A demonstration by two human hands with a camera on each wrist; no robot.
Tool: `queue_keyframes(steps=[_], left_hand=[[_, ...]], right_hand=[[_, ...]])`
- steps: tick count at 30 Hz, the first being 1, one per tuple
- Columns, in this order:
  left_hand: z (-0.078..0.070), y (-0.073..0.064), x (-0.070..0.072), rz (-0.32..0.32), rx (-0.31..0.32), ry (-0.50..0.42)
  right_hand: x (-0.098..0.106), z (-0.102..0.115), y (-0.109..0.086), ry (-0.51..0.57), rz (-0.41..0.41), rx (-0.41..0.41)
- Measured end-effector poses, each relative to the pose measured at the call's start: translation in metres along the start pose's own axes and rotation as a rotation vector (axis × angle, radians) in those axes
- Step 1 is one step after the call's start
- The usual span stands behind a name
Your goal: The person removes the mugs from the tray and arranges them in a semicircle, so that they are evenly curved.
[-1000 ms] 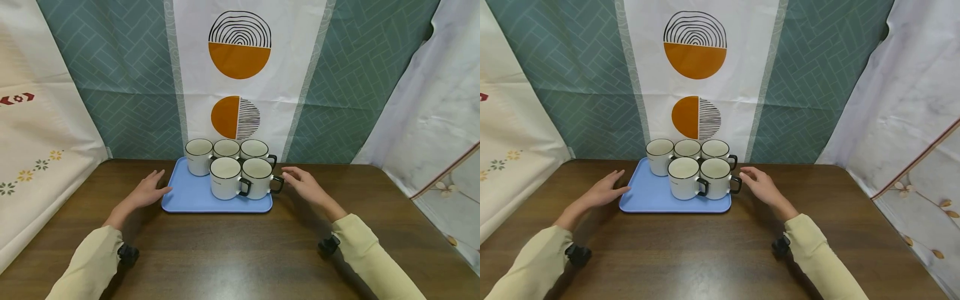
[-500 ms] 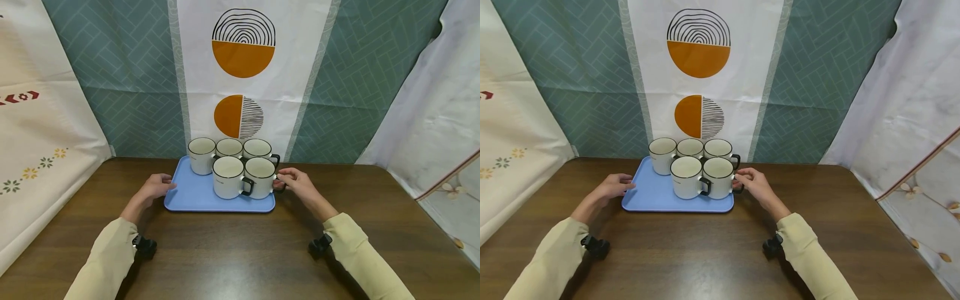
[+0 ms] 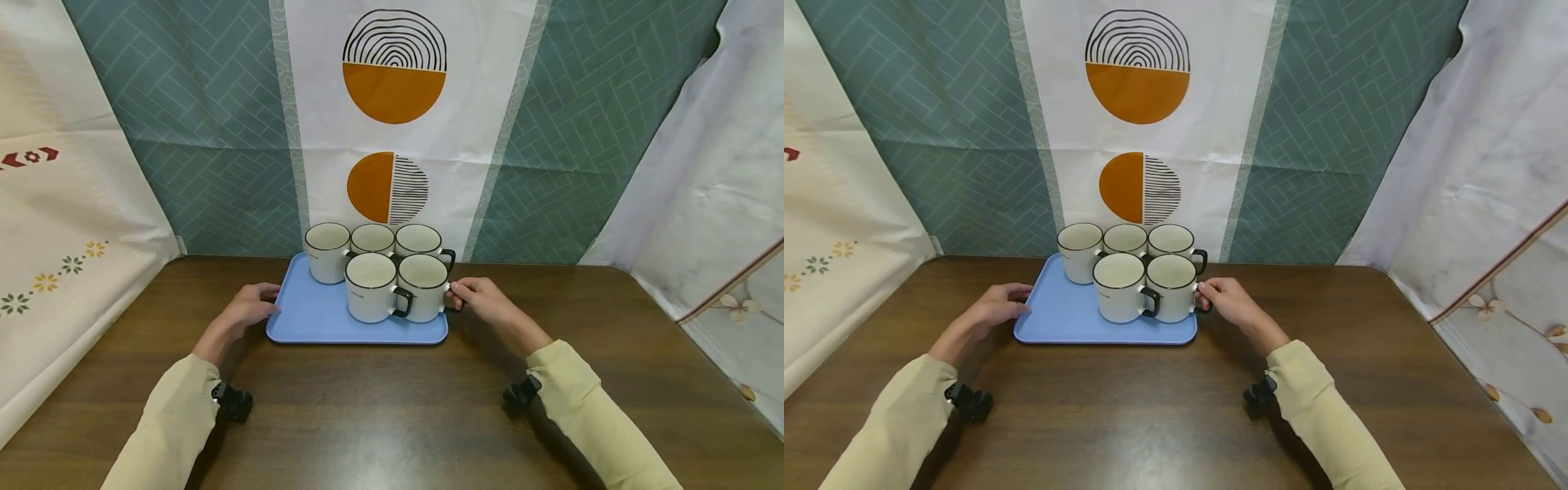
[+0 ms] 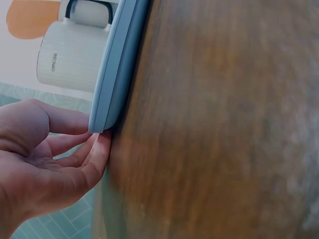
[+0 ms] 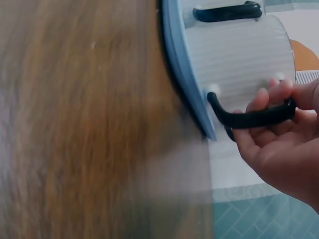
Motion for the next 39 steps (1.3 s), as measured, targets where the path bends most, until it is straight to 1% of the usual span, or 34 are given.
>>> queue_keyframes(steps=[4,7,18,21,24,27,30,33,37,39], left_hand=[[0.001,0.000,0.002,-0.010,-0.007,-0.007],[0.001,0.000,0.002,-0.016,-0.009,-0.008],[-0.002,0.000,0.001,-0.026,-0.016,0.000],[-0.001,0.001,0.001,-0.033,-0.016,0.000],[-0.002,0.001,0.002,-0.042,-0.023,0.012],[-0.002,0.001,0.001,-0.047,-0.031,0.026],[-0.002,0.001,0.001,-0.048,-0.024,0.035],[-0.002,0.000,0.002,-0.052,-0.018,0.048],[-0.004,0.000,0.002,-0.056,-0.027,0.066],[-0.005,0.000,0.001,-0.055,-0.032,0.067]], right_hand=[[-0.002,0.000,0.001,0.011,-0.041,0.026],[-0.003,-0.001,0.001,0.041,-0.073,0.048],[-0.003,-0.002,-0.002,0.174,-0.129,0.026],[-0.003,0.000,-0.002,0.215,-0.153,0.037],[-0.001,0.003,-0.002,0.235,-0.178,0.044],[0.003,0.006,-0.003,0.244,-0.199,0.052],[0.009,0.011,-0.004,0.250,-0.210,0.059],[0.015,0.014,-0.005,0.284,-0.228,0.067],[0.026,0.021,-0.007,0.352,-0.254,0.095],[0.033,0.026,-0.008,0.367,-0.267,0.108]])
Point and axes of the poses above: each hand's wrist, its own y-axis towards the middle knuckle, its own x-axis out of the back of the hand, z = x × y, the point moved 8 cm from there along y, towards the middle knuckle, and after that the axes turned 13 degrees about x, right-handed, at the moved point
